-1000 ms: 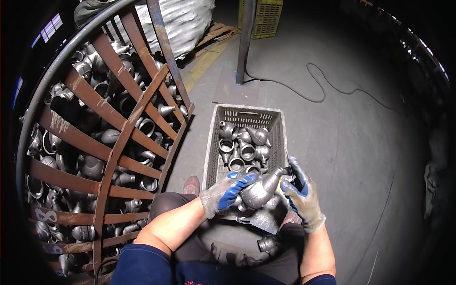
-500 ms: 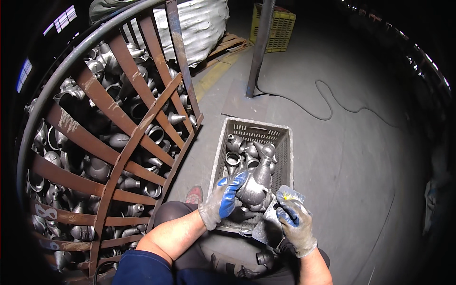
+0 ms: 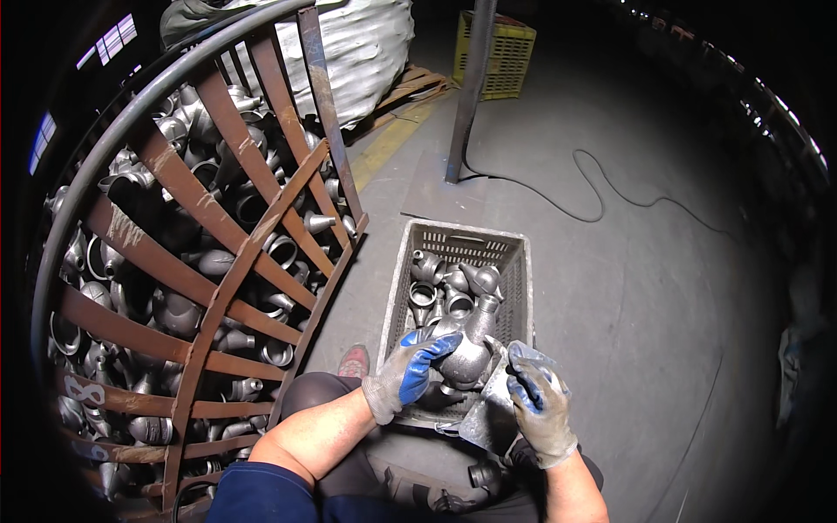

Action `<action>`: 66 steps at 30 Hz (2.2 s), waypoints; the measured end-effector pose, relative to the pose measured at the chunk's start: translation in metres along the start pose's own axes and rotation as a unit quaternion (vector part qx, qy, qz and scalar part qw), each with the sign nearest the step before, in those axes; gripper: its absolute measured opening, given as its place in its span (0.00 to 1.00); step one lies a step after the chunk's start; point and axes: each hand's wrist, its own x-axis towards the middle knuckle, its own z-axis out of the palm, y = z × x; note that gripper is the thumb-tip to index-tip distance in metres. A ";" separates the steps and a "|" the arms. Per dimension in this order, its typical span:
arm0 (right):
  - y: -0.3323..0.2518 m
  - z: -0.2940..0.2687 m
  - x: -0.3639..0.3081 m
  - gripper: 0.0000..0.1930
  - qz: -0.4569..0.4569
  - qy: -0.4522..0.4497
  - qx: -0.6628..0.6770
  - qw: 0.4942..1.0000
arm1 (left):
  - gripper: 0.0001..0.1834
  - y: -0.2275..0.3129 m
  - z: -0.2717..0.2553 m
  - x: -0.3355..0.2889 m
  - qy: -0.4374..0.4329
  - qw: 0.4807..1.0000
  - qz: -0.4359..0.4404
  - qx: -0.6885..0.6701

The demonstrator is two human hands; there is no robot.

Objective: The person takes metal castings from a plastic crate, scrapes their surfaces with a handheld scraper tool, and tosses the finished parts into a large metal cage.

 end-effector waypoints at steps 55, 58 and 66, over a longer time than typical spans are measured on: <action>0.008 -0.015 0.001 0.16 0.055 -0.030 -0.056 0.996 | 0.10 0.003 0.013 -0.003 0.013 0.965 0.102 0.241; 0.008 -0.014 0.000 0.14 0.066 -0.022 -0.038 0.997 | 0.10 0.004 0.013 -0.004 0.009 0.971 0.078 0.227; 0.008 -0.015 0.003 0.13 0.081 -0.022 -0.020 0.996 | 0.18 -0.007 0.003 0.004 -0.011 0.998 -0.050 0.027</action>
